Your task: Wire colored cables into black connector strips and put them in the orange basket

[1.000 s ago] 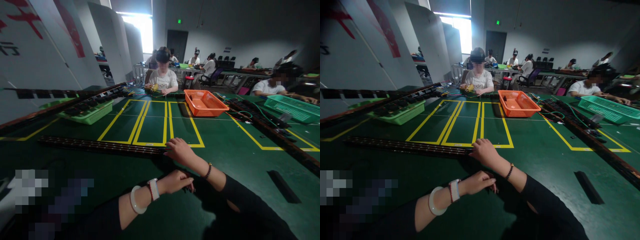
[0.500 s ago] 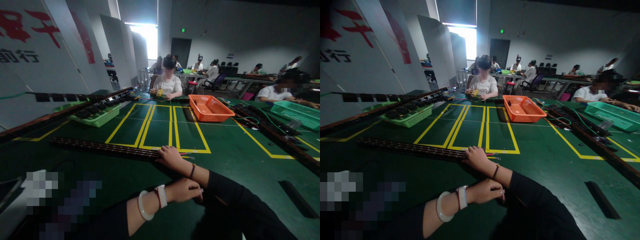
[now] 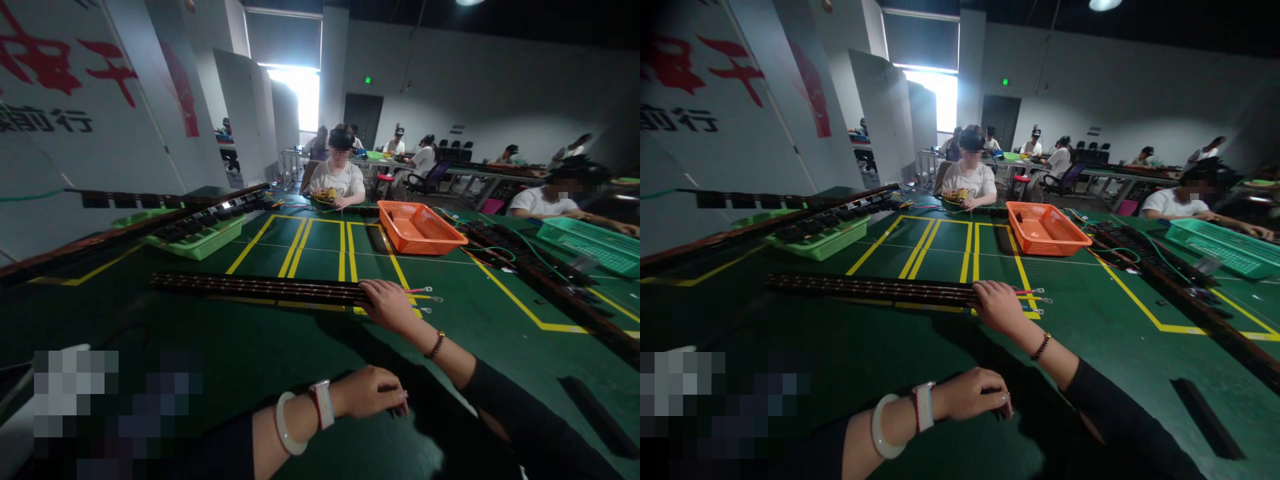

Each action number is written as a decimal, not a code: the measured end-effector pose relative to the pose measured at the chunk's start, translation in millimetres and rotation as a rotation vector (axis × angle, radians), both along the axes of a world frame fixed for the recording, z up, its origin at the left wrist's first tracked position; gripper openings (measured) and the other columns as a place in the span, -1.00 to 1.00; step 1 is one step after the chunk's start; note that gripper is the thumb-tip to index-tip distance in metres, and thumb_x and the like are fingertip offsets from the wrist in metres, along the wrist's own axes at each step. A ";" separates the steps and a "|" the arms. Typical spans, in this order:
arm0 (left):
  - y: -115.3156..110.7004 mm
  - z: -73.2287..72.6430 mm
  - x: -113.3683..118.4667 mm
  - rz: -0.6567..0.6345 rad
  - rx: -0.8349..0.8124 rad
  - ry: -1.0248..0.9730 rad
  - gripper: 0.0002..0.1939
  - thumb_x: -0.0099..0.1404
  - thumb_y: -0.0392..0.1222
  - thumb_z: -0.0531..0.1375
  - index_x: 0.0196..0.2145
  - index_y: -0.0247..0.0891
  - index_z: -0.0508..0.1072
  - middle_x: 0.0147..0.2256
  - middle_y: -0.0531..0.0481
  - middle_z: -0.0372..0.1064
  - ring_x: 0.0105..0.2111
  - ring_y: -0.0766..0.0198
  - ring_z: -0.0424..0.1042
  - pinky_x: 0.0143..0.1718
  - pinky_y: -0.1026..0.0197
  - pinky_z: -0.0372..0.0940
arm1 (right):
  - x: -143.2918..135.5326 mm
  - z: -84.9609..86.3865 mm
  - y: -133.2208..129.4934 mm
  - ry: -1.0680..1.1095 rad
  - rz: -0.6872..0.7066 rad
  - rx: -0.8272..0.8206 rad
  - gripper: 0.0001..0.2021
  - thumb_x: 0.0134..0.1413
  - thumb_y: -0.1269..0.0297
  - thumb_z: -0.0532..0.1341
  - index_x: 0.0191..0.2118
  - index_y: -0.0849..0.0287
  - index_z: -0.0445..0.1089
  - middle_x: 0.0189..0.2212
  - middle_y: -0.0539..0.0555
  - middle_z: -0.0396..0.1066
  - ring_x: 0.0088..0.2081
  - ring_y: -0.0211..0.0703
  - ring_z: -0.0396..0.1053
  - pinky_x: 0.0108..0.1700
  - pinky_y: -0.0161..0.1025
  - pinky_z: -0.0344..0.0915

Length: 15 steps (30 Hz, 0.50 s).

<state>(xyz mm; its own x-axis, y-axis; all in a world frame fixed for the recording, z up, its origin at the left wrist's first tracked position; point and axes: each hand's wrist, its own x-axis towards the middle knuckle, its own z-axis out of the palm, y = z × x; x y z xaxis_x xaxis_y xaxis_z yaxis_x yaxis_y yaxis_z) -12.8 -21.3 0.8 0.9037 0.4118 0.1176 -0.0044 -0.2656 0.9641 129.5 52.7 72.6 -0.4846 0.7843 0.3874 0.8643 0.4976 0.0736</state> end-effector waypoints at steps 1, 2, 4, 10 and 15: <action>-0.3 -0.2 0.1 0.000 -0.012 0.006 -0.68 0.34 -0.12 0.04 -0.34 -0.37 0.52 -0.33 -0.09 0.44 -0.32 0.33 0.42 -0.20 0.32 0.26 | 13.5 5.8 -3.3 -0.013 -0.008 0.040 -0.62 0.24 0.12 0.08 0.00 0.30 0.36 -0.01 0.26 0.38 -0.05 0.00 0.37 -0.05 -0.10 0.25; -0.6 -0.2 0.3 0.001 -0.028 0.014 -0.67 0.35 -0.11 0.04 -0.34 -0.37 0.51 -0.33 -0.09 0.45 -0.32 0.33 0.42 -0.20 0.32 0.27 | 27.4 11.8 -7.6 -0.026 -0.024 0.077 -0.63 0.23 0.11 0.09 -0.02 0.30 0.38 -0.02 0.25 0.40 -0.06 -0.01 0.38 -0.05 -0.11 0.25; -1.3 0.4 0.2 0.003 -0.065 0.027 -0.67 0.34 -0.10 0.04 -0.34 -0.37 0.51 -0.32 -0.10 0.46 -0.31 0.33 0.43 -0.20 0.30 0.28 | 55.9 23.6 -18.6 -0.059 -0.068 0.152 -0.63 0.23 0.10 0.10 -0.04 0.29 0.40 -0.05 0.23 0.42 -0.07 -0.04 0.39 -0.04 -0.12 0.26; -3.3 7.4 -1.4 0.009 -0.186 0.067 -0.71 0.32 -0.16 0.06 -0.32 -0.42 0.50 -0.29 -0.17 0.46 -0.28 0.27 0.46 -0.20 0.26 0.32 | 141.9 55.8 -61.9 -0.233 -0.171 0.429 -0.66 0.20 0.11 0.14 -0.06 0.26 0.42 -0.13 0.17 0.47 -0.16 -0.07 0.43 -0.09 -0.17 0.27; -3.4 13.3 -1.9 0.016 -0.153 0.078 -0.69 0.33 -0.18 0.05 -0.32 -0.45 0.51 -0.29 -0.20 0.47 -0.28 0.27 0.45 -0.18 0.25 0.32 | 210.0 80.1 -92.7 -0.378 -0.343 0.539 -0.60 0.16 0.05 0.16 -0.08 0.29 0.46 -0.15 0.28 0.46 -0.23 -0.02 0.43 -0.19 -0.15 0.25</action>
